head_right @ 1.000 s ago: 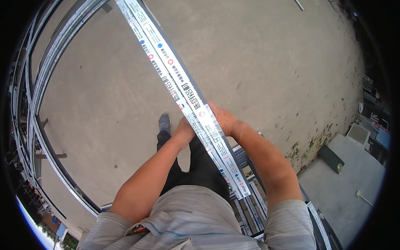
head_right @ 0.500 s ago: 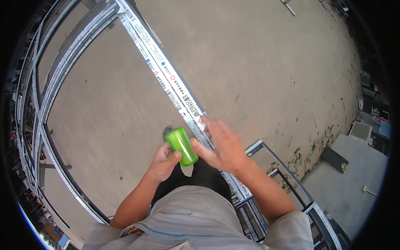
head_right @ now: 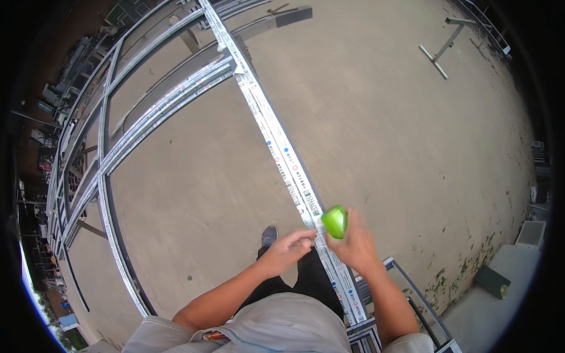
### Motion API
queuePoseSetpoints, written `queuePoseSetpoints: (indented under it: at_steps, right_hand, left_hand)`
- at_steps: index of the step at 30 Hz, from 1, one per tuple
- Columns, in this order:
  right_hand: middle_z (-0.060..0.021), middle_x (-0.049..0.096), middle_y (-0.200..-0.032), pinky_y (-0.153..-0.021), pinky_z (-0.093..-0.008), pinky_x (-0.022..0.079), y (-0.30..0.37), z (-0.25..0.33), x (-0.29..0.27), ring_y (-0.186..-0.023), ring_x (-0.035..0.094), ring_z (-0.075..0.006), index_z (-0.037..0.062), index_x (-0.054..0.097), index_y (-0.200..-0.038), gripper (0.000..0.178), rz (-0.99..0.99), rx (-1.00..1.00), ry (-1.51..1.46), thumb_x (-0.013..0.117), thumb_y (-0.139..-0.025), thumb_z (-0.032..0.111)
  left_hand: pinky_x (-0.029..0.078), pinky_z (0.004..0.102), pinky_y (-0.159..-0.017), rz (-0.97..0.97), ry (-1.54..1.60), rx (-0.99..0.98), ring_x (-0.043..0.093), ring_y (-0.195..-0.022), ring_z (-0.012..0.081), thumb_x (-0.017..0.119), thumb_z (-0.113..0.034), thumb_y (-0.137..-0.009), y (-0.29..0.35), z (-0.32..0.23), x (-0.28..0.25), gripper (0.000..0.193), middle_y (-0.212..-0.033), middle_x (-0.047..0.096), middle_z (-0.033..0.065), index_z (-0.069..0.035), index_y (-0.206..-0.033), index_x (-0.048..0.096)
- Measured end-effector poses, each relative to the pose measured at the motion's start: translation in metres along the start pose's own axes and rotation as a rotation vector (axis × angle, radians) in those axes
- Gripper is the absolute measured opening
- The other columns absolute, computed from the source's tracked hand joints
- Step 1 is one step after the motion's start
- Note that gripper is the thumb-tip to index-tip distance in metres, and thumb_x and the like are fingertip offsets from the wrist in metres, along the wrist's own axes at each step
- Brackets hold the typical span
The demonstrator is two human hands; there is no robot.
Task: The person assembles aluminum window frames by placing metal bars into a frame structure and securing them with green tape. The person repeatedly measures and tapes the frame components, then walks to a nearby area to place the tape dispenser on a table.
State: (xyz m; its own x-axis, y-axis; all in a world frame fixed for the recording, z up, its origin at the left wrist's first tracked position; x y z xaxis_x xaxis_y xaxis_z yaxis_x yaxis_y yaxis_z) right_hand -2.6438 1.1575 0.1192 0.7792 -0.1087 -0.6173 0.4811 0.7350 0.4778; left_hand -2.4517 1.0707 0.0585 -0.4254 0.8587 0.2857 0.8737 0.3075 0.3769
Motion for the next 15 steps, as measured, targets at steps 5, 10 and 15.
queuePoseSetpoints:
  at_steps: [5, 10, 15]
  right_hand:
    - [-0.0289, 0.068, -0.115, -0.092, -0.0518, 0.055, -0.026, -0.054, 0.002, -0.107, 0.068, -0.0480, -0.0030, 0.050, -0.132, 0.072, -0.120, 0.002, 0.100, 0.088, -0.079, 0.027]
    - [-0.0273, 0.070, -0.114, -0.090, -0.0450, 0.056, -0.035, -0.057, 0.005, -0.107, 0.072, -0.0399, -0.0058, 0.051, -0.132, 0.074, -0.107, 0.004, -0.059, 0.091, -0.077, 0.023]
    - [-0.0281, 0.071, -0.116, -0.090, -0.0464, 0.057, -0.045, -0.067, 0.009, -0.108, 0.072, -0.0436, -0.0065, 0.048, -0.134, 0.077, -0.099, 0.008, -0.053, 0.090, -0.077, 0.023]
  left_hand:
    - [0.037, 0.0510, -0.120, 0.043, -0.974, 0.424, 0.045, -0.142, 0.0373, 0.074, -0.021, -0.095, -0.019, -0.039, 0.023, 0.057, -0.148, 0.050, 0.0199, -0.002, -0.145, 0.057]
    - [0.021, 0.0544, -0.131, 0.260, -1.301, 0.382, 0.038, -0.150, 0.0321, 0.087, -0.022, -0.078, -0.031, -0.037, 0.030, 0.097, -0.155, 0.046, 0.0158, 0.003, -0.157, 0.036]
    - [0.021, 0.0581, -0.129, 0.331, -1.444, 0.460, 0.042, -0.148, 0.0292, 0.084, -0.019, -0.079, -0.041, -0.038, 0.023, 0.089, -0.150, 0.050, 0.0129, 0.001, -0.154, 0.042]
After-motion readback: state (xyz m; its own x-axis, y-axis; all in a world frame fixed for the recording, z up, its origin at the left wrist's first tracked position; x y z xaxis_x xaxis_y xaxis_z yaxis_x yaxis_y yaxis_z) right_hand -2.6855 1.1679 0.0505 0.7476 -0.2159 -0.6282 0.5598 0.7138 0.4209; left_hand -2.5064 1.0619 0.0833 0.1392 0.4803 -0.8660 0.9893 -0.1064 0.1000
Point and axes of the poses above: each hand's wrist, its own y-axis away from the middle knuckle, its own x-axis out of the palm, z = x × y, the point moved 3 cm from there along -y, towards the middle knuckle
